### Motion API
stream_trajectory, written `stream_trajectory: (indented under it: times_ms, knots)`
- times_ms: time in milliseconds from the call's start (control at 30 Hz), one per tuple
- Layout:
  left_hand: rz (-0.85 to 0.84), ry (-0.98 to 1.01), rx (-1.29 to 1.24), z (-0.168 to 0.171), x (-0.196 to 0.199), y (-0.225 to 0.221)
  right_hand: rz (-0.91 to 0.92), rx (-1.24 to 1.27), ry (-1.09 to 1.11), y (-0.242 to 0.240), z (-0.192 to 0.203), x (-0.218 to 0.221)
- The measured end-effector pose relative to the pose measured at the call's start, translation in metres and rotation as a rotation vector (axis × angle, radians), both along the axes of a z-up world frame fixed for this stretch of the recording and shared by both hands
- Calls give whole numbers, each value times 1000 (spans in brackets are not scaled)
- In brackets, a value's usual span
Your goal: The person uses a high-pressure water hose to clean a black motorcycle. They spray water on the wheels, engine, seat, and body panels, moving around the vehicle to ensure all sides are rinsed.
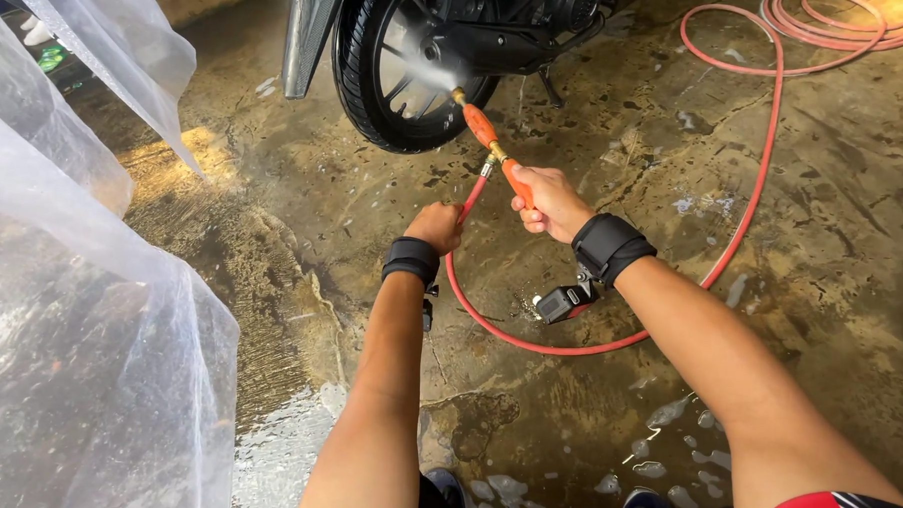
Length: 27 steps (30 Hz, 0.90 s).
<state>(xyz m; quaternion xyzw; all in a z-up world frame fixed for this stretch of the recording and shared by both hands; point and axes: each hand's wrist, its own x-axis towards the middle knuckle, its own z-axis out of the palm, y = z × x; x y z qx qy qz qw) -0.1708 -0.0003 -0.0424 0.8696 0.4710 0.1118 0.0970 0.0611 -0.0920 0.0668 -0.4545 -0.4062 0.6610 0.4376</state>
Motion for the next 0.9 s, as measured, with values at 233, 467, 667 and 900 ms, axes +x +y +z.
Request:
stream_trajectory:
  times_ms: [233, 467, 667, 900]
  knots:
    - [-65, 15, 52, -17, 35, 9, -124, -63, 142, 12, -34, 34]
    - [-61, 54, 127, -28, 75, 9, -277, -121, 132, 0, -35, 61]
    - [-80, 76, 203, -48, 98, 17, -316, -119, 128, 3, -48, 86]
    - [-8, 38, 169, -47, 114, 8, -305, -96, 143, 10, -52, 104]
